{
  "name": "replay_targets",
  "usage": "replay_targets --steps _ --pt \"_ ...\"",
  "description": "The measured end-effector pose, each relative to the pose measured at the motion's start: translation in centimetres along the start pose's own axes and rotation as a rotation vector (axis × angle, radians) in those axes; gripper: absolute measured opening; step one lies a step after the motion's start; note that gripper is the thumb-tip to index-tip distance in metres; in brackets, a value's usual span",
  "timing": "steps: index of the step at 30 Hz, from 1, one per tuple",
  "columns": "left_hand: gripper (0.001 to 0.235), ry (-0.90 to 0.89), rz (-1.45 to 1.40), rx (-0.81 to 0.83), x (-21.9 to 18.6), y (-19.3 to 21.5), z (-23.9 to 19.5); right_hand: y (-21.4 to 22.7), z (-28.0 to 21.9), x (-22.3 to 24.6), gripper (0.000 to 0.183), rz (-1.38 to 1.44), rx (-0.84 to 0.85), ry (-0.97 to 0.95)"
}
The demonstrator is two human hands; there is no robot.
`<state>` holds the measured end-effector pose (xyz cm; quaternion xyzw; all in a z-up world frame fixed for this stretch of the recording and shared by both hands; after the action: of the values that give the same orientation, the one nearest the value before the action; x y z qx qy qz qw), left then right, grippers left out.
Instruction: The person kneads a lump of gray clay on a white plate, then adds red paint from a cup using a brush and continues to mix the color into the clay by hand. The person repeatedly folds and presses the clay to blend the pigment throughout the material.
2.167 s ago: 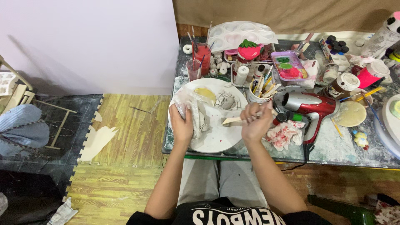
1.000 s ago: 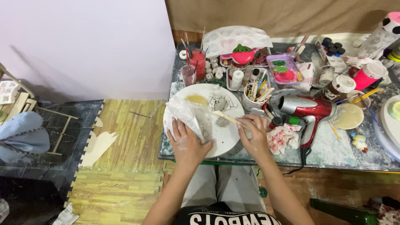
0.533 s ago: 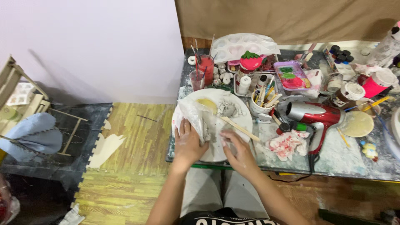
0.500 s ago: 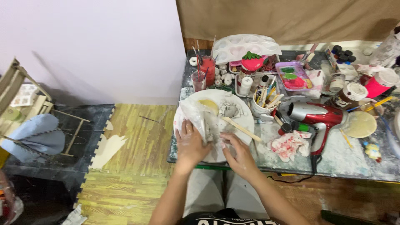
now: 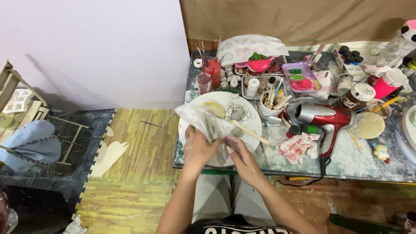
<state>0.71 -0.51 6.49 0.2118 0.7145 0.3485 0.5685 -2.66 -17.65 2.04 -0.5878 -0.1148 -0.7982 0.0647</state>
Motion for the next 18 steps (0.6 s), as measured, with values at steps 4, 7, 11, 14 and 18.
replay_targets --steps 4,7,11,14,18 --pt "0.065 -0.047 -0.447 0.152 1.9 0.5 1.2 -0.9 0.6 -0.5 0.052 0.190 -0.003 -0.095" --pt "0.070 -0.113 -0.921 0.154 4.4 0.0 1.6 -2.2 0.8 -0.9 0.055 0.419 -0.043 -0.227" --pt "0.071 0.063 -1.323 0.382 6.5 -4.4 1.2 -4.3 2.1 -0.5 0.058 0.755 0.022 -0.198" --pt "0.079 0.054 -1.485 0.566 5.1 -7.0 0.2 -4.5 2.2 -2.1 0.062 0.866 -0.109 -0.449" --pt "0.090 -0.053 -1.317 0.488 3.5 -6.8 -0.7 -4.1 2.4 -2.7 0.059 1.053 -0.194 -0.338"
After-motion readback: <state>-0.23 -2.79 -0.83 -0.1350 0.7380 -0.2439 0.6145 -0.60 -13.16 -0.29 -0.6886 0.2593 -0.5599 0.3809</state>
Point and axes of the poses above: each hand's wrist, its own z-axis towards the middle knuckle, its own y-axis out of the back of the hand, x = y × z, the point moved 5 cm from there along z, towards the middle knuckle, and after that the axes turned 10 degrees about y, right-handed, at the moved point
